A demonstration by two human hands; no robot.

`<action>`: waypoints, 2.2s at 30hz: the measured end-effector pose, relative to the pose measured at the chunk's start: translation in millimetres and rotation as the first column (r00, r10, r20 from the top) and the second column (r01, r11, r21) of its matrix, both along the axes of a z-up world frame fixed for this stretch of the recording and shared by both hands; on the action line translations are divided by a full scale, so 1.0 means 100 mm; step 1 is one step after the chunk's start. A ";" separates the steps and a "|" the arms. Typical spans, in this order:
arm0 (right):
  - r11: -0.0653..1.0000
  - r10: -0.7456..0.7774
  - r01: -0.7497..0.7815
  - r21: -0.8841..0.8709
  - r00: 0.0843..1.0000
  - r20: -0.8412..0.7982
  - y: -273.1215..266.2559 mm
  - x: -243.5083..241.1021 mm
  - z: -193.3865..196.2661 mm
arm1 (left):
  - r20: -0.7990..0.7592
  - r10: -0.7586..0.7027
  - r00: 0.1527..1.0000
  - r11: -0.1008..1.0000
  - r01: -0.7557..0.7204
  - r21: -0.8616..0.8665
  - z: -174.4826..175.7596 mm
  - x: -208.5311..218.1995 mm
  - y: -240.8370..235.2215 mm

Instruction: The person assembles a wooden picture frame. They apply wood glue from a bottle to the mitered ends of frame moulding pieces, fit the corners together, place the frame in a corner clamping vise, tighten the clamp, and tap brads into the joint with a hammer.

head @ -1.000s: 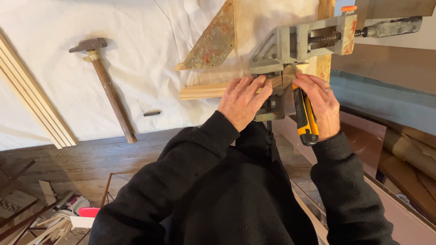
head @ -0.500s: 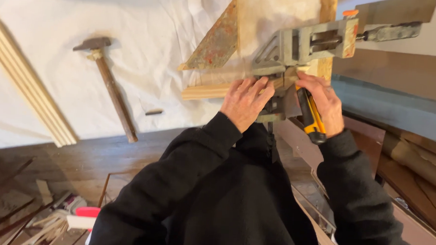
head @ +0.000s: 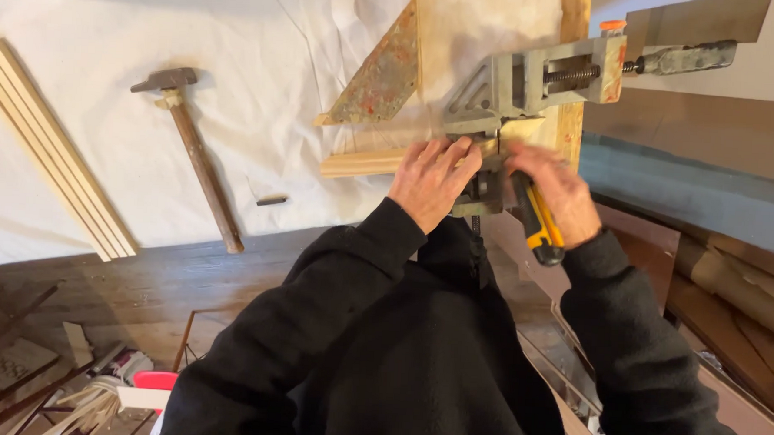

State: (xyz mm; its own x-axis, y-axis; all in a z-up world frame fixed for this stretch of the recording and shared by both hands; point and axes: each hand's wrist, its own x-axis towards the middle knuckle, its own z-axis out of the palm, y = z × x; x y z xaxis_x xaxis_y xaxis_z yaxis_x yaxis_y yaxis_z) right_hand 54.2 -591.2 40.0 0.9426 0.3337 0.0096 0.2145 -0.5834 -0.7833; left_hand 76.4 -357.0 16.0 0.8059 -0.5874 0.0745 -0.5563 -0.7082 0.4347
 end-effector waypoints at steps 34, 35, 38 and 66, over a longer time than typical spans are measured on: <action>0.994 -0.089 0.084 0.075 0.994 0.062 -0.21 -0.08 -0.15 | -0.028 0.072 0.997 0.989 -0.075 -0.128 0.01 -0.04 -0.04; 0.998 -0.018 0.017 0.057 1.000 0.025 -0.24 -0.14 -0.20 | -0.052 0.061 0.997 0.990 -0.067 -0.121 0.05 -0.05 -0.03; 0.996 0.068 -0.070 0.046 0.997 0.036 -0.28 -0.12 -0.20 | -0.060 0.049 0.997 0.990 -0.056 -0.127 0.01 0.01 -0.06; 0.219 0.105 0.522 0.824 0.827 -0.552 0.34 -0.61 0.44 | -0.838 -0.102 0.537 0.535 -0.680 -0.501 0.98 -0.47 0.12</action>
State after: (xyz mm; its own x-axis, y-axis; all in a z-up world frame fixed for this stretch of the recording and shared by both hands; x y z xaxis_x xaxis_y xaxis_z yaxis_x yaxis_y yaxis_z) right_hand -7.0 -557.4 83.9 0.9561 0.1624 -0.2441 -0.2895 0.6545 -0.6984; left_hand 29.2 -344.8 114.3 0.8691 -0.3340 -0.3648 0.4004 0.0422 0.9154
